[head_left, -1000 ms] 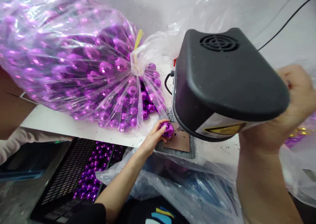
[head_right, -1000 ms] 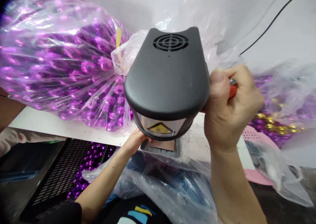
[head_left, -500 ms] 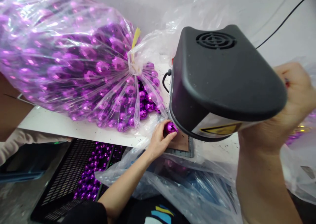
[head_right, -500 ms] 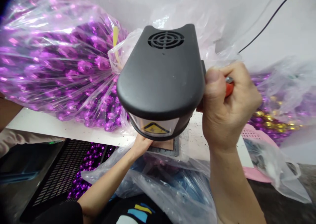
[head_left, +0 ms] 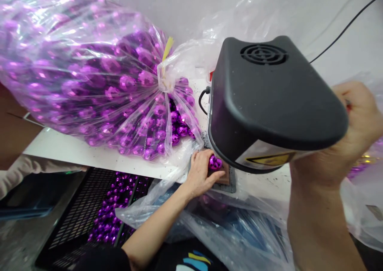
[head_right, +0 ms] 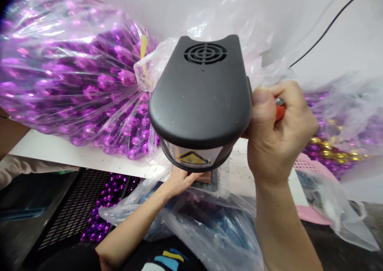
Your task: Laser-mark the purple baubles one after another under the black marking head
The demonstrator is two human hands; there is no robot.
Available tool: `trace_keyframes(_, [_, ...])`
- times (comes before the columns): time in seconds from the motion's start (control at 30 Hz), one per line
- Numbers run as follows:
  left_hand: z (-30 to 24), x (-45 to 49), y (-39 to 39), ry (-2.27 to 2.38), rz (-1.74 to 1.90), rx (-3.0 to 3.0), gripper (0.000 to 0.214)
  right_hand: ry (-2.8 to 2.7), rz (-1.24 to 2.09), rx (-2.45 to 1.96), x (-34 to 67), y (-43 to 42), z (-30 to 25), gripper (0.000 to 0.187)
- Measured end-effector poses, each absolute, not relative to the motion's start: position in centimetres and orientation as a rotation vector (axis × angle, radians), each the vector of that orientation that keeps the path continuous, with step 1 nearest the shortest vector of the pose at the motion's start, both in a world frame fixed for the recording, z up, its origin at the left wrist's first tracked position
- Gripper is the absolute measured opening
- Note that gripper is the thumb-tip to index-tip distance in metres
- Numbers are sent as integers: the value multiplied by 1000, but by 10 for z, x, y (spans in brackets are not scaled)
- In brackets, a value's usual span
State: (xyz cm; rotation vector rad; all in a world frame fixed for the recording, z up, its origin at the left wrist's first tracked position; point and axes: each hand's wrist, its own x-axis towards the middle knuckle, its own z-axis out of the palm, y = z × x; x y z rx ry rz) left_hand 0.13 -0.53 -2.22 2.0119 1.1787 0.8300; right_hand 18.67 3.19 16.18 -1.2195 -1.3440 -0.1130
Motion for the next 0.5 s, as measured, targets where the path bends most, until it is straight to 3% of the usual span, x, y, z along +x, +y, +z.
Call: trace_keyframes(0.5, [-16, 6, -7, 1302, 821, 2008, 46, -1407, -259, -1153, 185, -2, 148, 37])
